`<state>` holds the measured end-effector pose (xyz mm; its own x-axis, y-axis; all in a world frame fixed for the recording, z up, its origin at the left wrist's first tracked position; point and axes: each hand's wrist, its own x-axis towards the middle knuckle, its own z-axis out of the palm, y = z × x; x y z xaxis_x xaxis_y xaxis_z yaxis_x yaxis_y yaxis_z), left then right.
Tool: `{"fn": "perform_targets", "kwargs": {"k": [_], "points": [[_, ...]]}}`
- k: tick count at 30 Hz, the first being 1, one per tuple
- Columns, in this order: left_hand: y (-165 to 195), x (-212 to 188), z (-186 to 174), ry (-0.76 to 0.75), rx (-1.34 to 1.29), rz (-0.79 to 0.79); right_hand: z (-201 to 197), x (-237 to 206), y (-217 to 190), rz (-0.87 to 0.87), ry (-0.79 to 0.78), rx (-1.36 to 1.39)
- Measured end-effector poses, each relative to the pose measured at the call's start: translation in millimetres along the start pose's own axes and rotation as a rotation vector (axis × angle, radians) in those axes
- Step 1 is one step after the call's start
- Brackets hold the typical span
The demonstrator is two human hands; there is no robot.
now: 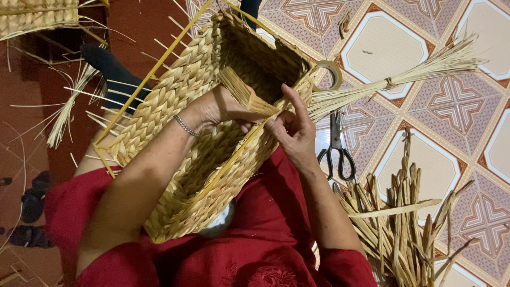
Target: The person weaves a rectangular basket using dried palm strips, interlacing them through a yellow plastic frame. They repeatedly thread and pull the strips to build up the basket walls, occasionally adjusting tension and alignment.
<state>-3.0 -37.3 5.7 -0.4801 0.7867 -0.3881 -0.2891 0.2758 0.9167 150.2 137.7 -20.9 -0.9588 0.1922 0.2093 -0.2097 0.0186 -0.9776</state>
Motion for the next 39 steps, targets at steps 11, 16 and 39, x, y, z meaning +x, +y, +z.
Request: {"fn": "perform_targets", "kwargs": {"k": [11, 16, 39], "points": [[-2.1, 12.9, 8.3, 0.011, 0.410, -0.031, 12.6, -6.0, 8.2, -0.066, 0.071, 0.126], [-1.8, -0.3, -1.0, -0.013, 0.196, 0.066, 8.4, -12.4, 8.6, -0.070, 0.074, -0.037], [-8.5, 1.7, 15.5, -0.051, -0.209, 0.116, -64.1, -61.2, 44.4, -0.043, 0.052, -0.657]]}}
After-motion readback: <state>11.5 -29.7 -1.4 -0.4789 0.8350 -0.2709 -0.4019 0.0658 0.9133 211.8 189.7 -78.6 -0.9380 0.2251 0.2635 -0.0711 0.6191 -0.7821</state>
